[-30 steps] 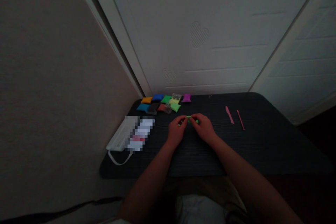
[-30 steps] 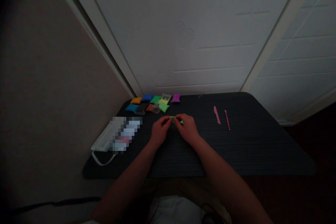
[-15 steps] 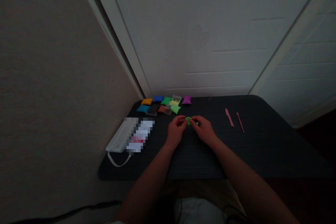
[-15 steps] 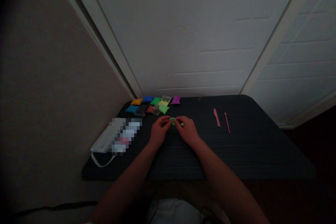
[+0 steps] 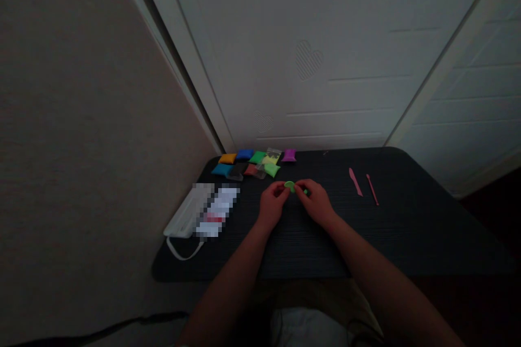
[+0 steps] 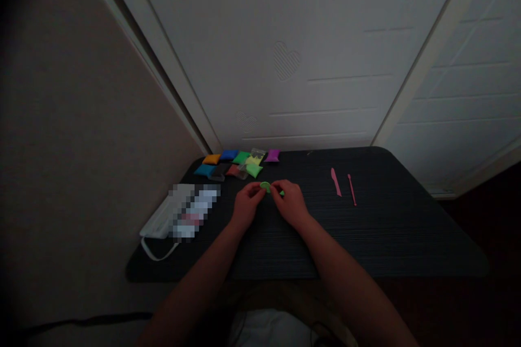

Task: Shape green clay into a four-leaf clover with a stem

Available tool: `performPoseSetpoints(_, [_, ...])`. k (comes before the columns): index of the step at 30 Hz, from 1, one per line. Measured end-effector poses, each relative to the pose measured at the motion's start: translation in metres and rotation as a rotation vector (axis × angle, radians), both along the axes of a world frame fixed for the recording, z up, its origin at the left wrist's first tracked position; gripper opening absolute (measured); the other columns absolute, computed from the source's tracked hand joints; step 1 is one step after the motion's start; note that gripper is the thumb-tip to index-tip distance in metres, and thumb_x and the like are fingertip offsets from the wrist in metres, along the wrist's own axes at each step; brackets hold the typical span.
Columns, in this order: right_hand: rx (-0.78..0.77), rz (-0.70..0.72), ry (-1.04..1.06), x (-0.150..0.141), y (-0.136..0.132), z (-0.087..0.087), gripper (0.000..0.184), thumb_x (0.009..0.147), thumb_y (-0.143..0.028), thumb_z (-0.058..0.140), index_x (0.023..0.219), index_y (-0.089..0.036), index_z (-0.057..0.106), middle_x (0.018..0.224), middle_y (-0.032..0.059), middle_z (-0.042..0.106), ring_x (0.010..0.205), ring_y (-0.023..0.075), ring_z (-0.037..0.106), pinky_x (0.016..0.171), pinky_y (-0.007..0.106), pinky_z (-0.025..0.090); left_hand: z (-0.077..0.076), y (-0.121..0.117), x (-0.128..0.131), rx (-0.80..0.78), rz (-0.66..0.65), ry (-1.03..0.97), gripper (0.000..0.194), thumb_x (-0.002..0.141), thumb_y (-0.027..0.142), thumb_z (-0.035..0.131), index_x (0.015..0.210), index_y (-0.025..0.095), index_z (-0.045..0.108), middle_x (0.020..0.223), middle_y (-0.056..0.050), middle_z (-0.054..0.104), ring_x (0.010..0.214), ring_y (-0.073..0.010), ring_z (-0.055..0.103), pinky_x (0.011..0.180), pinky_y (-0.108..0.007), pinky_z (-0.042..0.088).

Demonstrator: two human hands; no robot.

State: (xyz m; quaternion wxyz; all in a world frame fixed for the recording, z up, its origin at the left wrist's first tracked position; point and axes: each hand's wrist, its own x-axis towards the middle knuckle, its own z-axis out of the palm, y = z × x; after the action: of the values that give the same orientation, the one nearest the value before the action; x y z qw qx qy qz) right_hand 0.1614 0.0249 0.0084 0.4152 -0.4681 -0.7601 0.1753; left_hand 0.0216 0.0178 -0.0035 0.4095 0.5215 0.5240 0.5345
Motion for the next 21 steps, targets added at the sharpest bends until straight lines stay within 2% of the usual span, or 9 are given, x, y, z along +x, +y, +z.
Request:
performPoseSetpoints(4, [0.004,0.012,-0.029,0.001,0.000,0.000,0.012,0.077,-0.027,0.049,0.081,-0.020,0.058,0.076,0.0017,0.060,0.071,0.0136,0.054,0.068,0.027,0.038,-0.004,0.003,0.000,-0.026,-0.017,-0.161,0.027,0.064,0.030,0.060,0.086,0.016,0.054,0.078,-0.003,0.061,0.071,-0.0128,0.056,0.066,-0.025,0.042])
performPoseSetpoints(7, [0.017,-0.007,-0.044,0.000,-0.001,0.000,0.011,0.077,-0.025,0.048,0.079,-0.019,0.058,0.075,0.0015,0.060,0.072,0.0137,0.053,0.069,0.028,0.037,-0.004,0.004,0.001,-0.041,-0.065,-0.211,0.028,0.064,0.028,0.060,0.088,0.016,0.052,0.079,-0.002,0.060,0.069,-0.0123,0.056,0.064,-0.024,0.042])
performPoseSetpoints(14, [0.013,-0.006,-0.027,0.001,-0.001,0.003,0.011,0.077,-0.023,0.047,0.077,-0.019,0.057,0.074,0.0016,0.060,0.071,0.0137,0.053,0.069,0.027,0.037,0.005,-0.001,0.002,-0.044,-0.101,-0.088,0.024,0.069,0.035,0.054,0.081,0.014,0.056,0.071,-0.002,0.060,0.064,-0.0118,0.053,0.058,-0.023,0.040])
performPoseSetpoints(21, [-0.008,-0.026,0.031,0.002,-0.001,0.005,0.014,0.077,-0.025,0.047,0.081,-0.019,0.058,0.078,0.0030,0.061,0.074,0.0150,0.055,0.071,0.029,0.039,0.005,-0.001,0.001,-0.088,-0.114,-0.014,0.026,0.069,0.037,0.054,0.081,0.015,0.060,0.067,-0.001,0.061,0.059,-0.0111,0.053,0.056,-0.022,0.039])
